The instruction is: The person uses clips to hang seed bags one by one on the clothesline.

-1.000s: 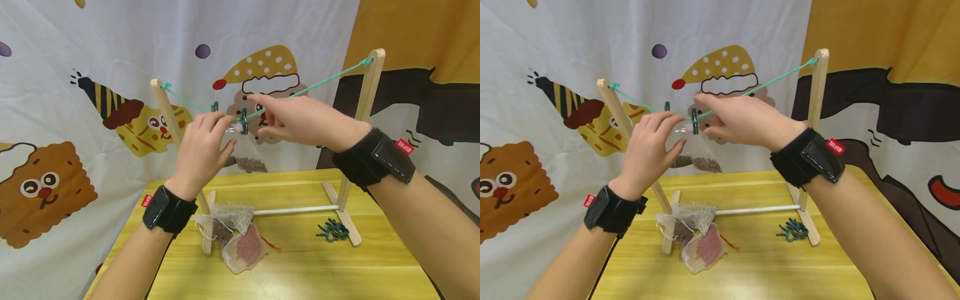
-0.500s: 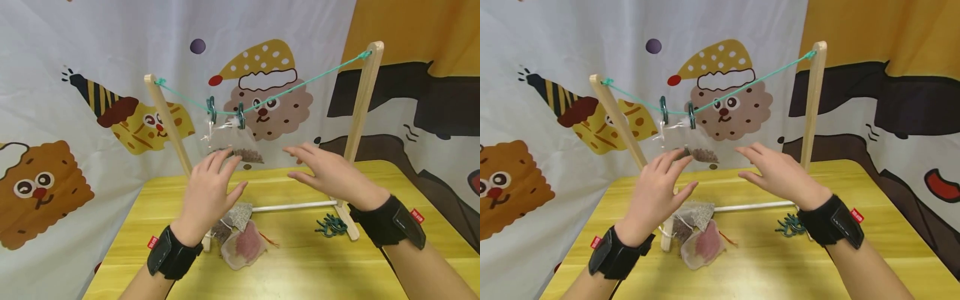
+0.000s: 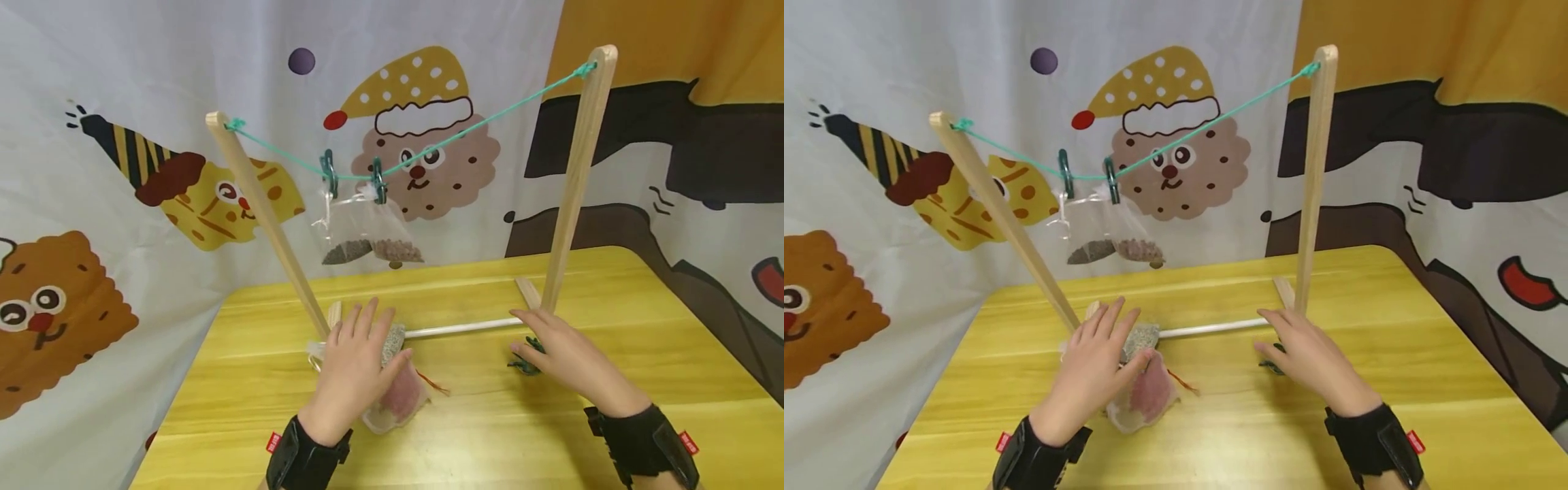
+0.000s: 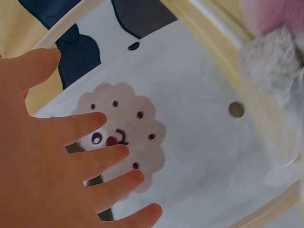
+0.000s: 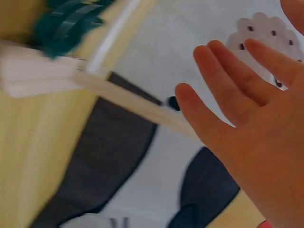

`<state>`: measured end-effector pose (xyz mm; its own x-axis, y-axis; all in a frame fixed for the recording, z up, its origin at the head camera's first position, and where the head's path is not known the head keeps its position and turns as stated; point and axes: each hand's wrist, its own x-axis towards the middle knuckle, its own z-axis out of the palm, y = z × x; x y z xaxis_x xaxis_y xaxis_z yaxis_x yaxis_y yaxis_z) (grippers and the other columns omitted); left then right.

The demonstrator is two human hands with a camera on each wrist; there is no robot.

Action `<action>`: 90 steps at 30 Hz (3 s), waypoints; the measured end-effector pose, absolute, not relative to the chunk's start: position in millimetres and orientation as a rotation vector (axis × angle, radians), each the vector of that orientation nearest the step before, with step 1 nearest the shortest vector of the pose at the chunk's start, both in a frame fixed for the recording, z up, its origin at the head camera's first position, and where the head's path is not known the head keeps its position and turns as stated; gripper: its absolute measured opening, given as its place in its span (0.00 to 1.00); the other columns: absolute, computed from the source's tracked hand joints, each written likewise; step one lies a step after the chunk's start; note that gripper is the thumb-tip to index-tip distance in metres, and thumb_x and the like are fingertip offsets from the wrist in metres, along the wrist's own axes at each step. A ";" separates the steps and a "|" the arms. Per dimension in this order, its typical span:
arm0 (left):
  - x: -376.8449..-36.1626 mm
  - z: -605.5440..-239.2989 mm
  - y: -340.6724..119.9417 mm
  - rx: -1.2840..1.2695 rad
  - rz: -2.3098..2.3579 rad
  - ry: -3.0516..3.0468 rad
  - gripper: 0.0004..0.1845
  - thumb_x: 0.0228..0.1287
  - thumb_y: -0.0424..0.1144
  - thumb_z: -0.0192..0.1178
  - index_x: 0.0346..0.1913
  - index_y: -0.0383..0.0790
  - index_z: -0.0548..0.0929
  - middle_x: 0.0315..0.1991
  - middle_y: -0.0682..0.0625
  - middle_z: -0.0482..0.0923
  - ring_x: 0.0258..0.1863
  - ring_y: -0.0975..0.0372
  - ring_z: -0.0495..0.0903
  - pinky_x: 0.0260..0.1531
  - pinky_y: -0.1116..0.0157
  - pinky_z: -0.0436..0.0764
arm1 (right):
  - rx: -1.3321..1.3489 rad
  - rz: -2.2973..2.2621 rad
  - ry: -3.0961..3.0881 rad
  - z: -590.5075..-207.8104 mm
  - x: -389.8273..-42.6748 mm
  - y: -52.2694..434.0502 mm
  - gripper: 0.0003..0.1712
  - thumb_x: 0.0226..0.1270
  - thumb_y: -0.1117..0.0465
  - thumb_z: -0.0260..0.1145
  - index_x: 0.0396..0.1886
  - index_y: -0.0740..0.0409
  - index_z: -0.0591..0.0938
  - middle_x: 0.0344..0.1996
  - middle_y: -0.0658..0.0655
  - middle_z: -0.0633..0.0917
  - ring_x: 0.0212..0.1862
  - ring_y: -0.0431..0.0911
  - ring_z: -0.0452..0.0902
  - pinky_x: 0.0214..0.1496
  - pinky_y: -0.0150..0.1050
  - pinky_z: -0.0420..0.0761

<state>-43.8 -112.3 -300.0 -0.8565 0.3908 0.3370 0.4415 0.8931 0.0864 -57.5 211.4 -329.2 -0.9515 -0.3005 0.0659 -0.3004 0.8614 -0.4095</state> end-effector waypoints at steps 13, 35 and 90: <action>-39.2 -345.7 -103.3 -0.626 -0.302 -2.826 0.33 0.61 0.61 0.44 0.66 0.49 0.60 0.66 0.43 0.55 0.64 0.49 0.54 0.58 0.49 0.56 | -0.324 -0.691 2.970 -381.0 -54.8 232.0 0.36 0.60 0.43 0.57 0.62 0.60 0.66 0.60 0.69 0.62 0.59 0.67 0.58 0.51 0.62 0.63; -37.0 -362.7 -94.1 -0.608 -0.370 -2.931 0.35 0.58 0.62 0.49 0.64 0.46 0.62 0.65 0.42 0.55 0.64 0.46 0.53 0.58 0.45 0.53 | -0.368 -0.606 3.236 -398.8 -77.4 229.2 0.07 0.54 0.60 0.67 0.34 0.51 0.86 0.30 0.50 0.81 0.33 0.49 0.72 0.30 0.42 0.72; -39.0 -372.4 -72.0 -0.711 -0.946 -2.505 0.07 0.54 0.36 0.62 0.36 0.49 0.79 0.33 0.59 0.76 0.26 0.72 0.71 0.25 0.76 0.72 | -0.423 -1.890 2.058 -368.0 -54.6 122.6 0.18 0.65 0.50 0.55 0.45 0.59 0.75 0.38 0.61 0.78 0.42 0.61 0.74 0.43 0.55 0.74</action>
